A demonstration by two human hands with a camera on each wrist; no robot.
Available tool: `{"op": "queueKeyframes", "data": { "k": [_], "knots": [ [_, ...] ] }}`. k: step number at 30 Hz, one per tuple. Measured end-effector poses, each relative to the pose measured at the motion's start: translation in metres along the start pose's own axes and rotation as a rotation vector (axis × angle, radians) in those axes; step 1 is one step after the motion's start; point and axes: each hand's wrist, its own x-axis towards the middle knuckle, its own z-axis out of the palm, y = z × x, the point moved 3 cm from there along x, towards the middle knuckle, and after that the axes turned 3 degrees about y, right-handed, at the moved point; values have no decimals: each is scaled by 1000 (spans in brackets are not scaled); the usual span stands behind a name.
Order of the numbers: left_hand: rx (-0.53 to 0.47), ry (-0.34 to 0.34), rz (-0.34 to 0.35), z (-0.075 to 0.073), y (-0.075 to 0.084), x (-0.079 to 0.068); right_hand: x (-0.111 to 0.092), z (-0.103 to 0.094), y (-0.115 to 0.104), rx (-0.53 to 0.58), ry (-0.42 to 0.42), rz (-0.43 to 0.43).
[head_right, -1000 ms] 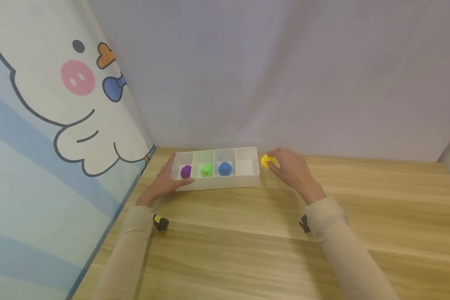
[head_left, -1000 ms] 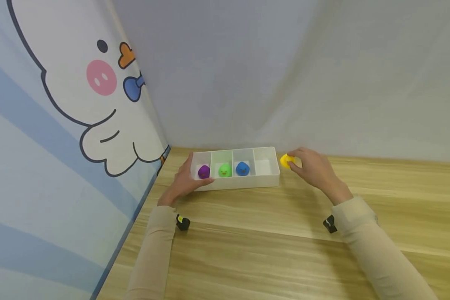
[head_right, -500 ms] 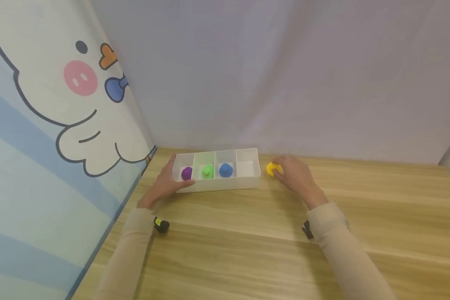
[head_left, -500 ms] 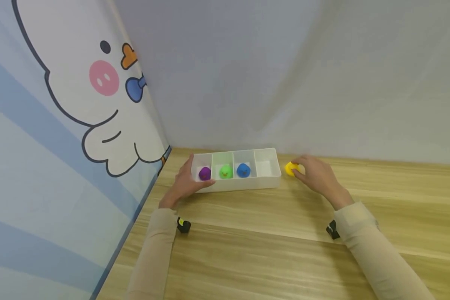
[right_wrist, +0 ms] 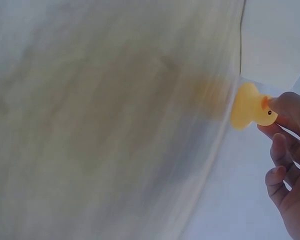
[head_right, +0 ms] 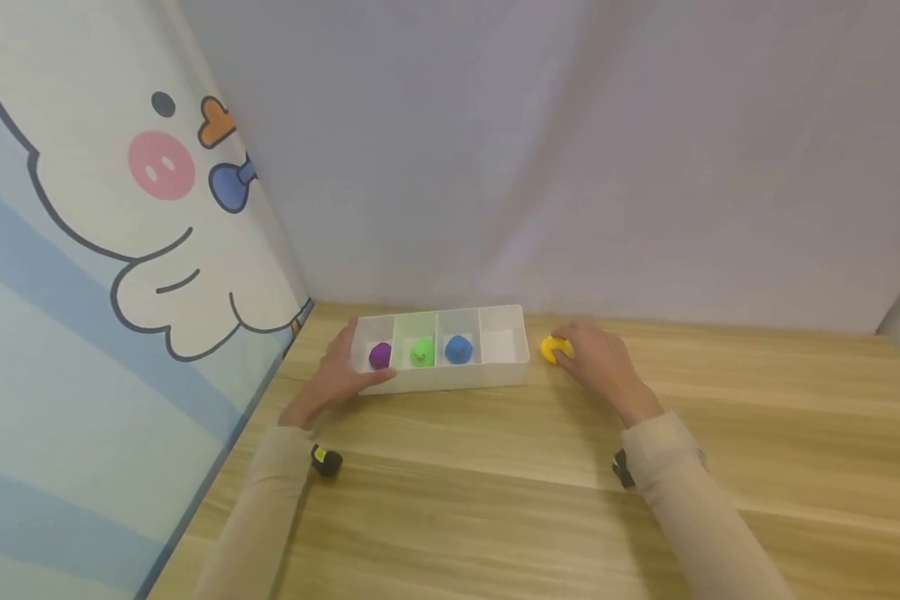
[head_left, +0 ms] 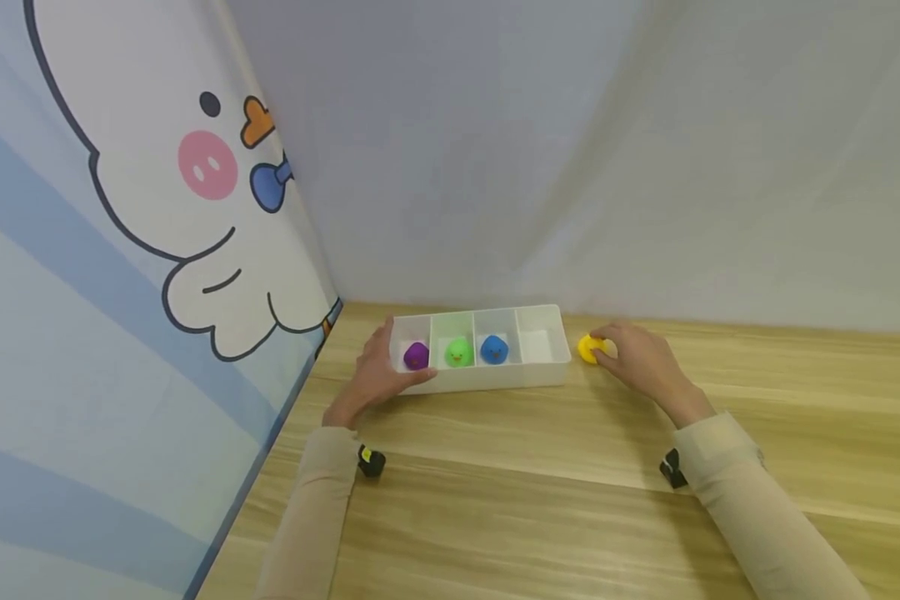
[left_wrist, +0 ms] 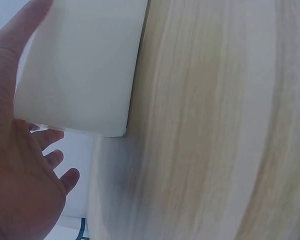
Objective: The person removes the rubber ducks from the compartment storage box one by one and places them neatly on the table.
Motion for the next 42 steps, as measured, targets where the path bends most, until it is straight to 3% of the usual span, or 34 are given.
{"op": "queueKeyframes", "data": {
  "k": [12, 21, 29, 42],
  "knots": [
    [-7, 17, 29, 9, 11, -4, -5, 5, 4, 26, -11, 4],
    [-9, 8, 18, 14, 10, -7, -3, 10, 6, 25, -37, 9],
    [12, -6, -2, 15, 9, -3, -1, 4, 6, 49, -70, 41],
    [14, -16, 17, 13, 10, -3, 8, -15, -3, 108, -39, 41]
  ]
}}
